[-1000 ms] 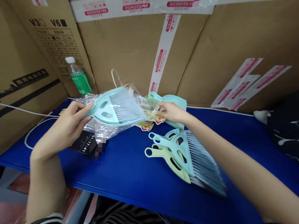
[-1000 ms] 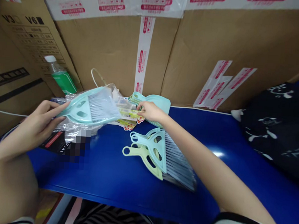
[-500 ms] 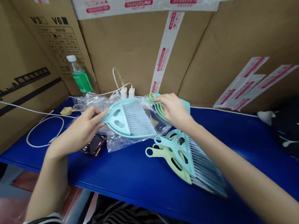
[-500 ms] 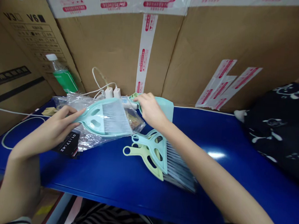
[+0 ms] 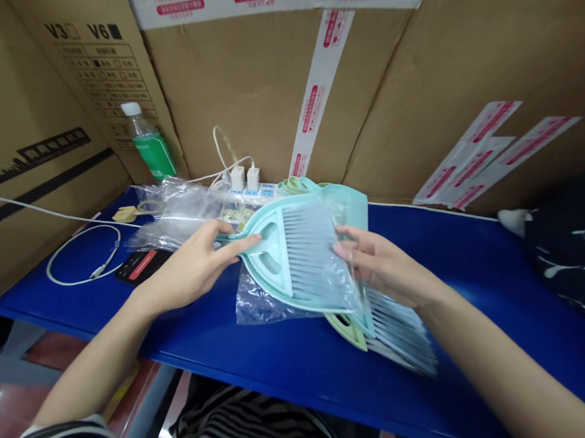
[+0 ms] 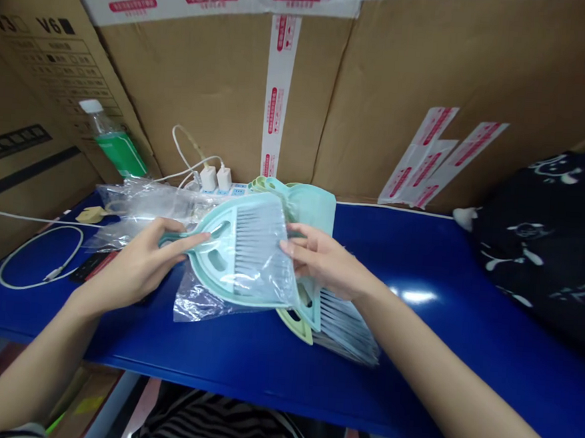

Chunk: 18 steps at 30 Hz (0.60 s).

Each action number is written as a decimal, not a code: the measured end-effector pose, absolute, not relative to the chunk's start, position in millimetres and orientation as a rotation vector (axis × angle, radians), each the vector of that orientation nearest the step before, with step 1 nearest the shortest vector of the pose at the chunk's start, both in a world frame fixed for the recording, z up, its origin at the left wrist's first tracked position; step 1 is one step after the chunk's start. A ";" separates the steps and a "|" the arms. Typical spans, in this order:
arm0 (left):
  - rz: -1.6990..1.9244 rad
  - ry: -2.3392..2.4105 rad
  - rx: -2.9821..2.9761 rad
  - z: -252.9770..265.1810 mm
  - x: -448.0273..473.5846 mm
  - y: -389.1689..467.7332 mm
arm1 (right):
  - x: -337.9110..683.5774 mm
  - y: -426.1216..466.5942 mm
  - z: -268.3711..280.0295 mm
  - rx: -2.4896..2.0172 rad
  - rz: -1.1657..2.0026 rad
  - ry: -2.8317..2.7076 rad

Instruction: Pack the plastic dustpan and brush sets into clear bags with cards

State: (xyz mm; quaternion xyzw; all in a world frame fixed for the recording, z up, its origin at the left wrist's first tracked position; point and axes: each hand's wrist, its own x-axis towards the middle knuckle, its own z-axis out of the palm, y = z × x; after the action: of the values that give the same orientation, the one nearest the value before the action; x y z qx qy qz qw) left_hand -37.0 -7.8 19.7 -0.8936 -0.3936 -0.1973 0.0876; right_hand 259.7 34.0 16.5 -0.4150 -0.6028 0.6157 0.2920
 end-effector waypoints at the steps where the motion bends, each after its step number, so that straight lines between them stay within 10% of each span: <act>1: -0.586 -1.154 -2.673 18.7 -34.9 -7.5 | 260.9 31.6 15.9 -1.100 1.686 -1.590; 18: -0.687 -1.077 -2.461 35.4 -87.3 -31.9 | 284.8 25.9 20.5 -1.167 1.457 -1.348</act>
State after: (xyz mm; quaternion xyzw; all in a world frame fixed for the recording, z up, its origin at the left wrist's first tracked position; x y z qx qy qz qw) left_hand -87.3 -31.9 35.4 -0.8725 -0.3818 -0.2435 0.1835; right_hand 284.8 25.9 20.5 -0.4628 -0.5348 0.5779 0.4073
